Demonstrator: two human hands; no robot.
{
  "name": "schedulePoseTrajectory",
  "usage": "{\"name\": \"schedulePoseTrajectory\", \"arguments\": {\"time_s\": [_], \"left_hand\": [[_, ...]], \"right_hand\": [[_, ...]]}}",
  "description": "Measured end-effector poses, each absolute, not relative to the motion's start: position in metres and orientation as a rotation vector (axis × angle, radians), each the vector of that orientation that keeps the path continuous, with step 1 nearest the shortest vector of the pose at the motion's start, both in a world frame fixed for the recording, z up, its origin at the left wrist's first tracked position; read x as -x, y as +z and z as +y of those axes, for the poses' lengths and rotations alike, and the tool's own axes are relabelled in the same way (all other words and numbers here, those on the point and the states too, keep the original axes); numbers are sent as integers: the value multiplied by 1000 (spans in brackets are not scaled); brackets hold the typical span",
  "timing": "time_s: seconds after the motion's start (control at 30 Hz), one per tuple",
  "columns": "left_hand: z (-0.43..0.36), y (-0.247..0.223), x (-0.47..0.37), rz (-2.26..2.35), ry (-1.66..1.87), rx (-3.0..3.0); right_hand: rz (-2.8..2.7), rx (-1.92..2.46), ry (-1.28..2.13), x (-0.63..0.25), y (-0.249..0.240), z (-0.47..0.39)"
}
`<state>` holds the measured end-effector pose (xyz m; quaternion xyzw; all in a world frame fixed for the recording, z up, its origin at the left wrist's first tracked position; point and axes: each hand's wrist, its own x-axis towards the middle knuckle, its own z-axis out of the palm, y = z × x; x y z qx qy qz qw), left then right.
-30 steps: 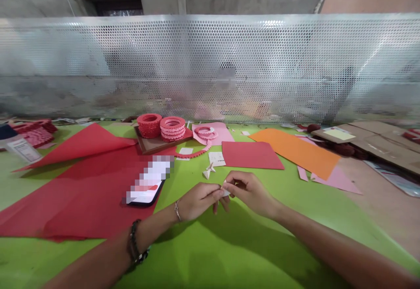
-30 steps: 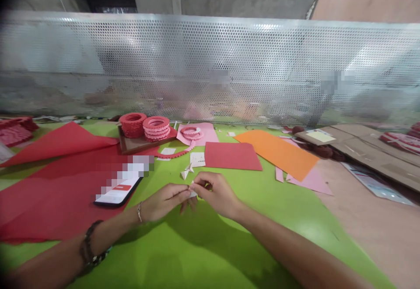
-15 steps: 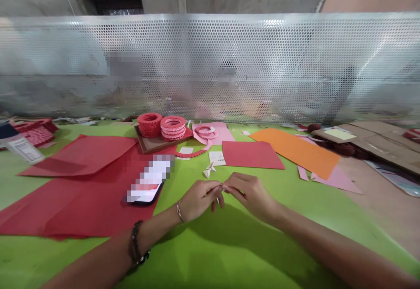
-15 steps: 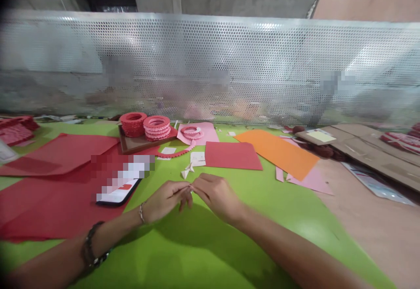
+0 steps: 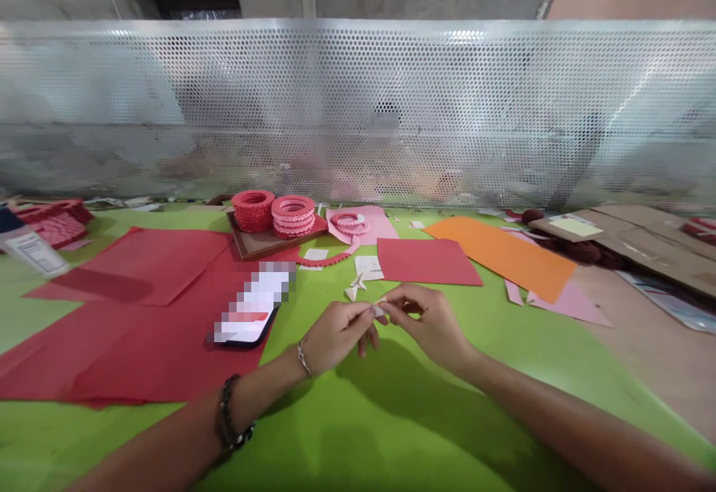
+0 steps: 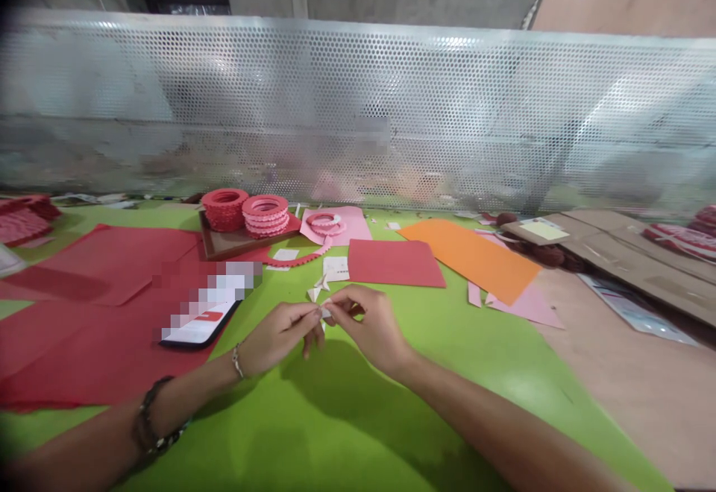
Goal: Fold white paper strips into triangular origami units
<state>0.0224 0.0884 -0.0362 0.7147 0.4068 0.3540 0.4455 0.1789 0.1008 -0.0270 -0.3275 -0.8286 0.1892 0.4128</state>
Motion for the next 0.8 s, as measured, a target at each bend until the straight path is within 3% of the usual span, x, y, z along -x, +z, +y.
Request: {"name": "schedulePoseTrajectory", "arguments": {"time_s": [0.33, 0.6, 0.8], "left_hand": [[86, -35, -25, 839, 939, -1644], [85, -35, -22, 811, 765, -1956], [92, -29, -10, 1117, 624, -2336]], "right_hand": [[-2219, 492, 259, -183, -37, 107], [-2204, 643, 384, -180, -29, 102], [-2308, 786, 452, -183, -32, 117]]}}
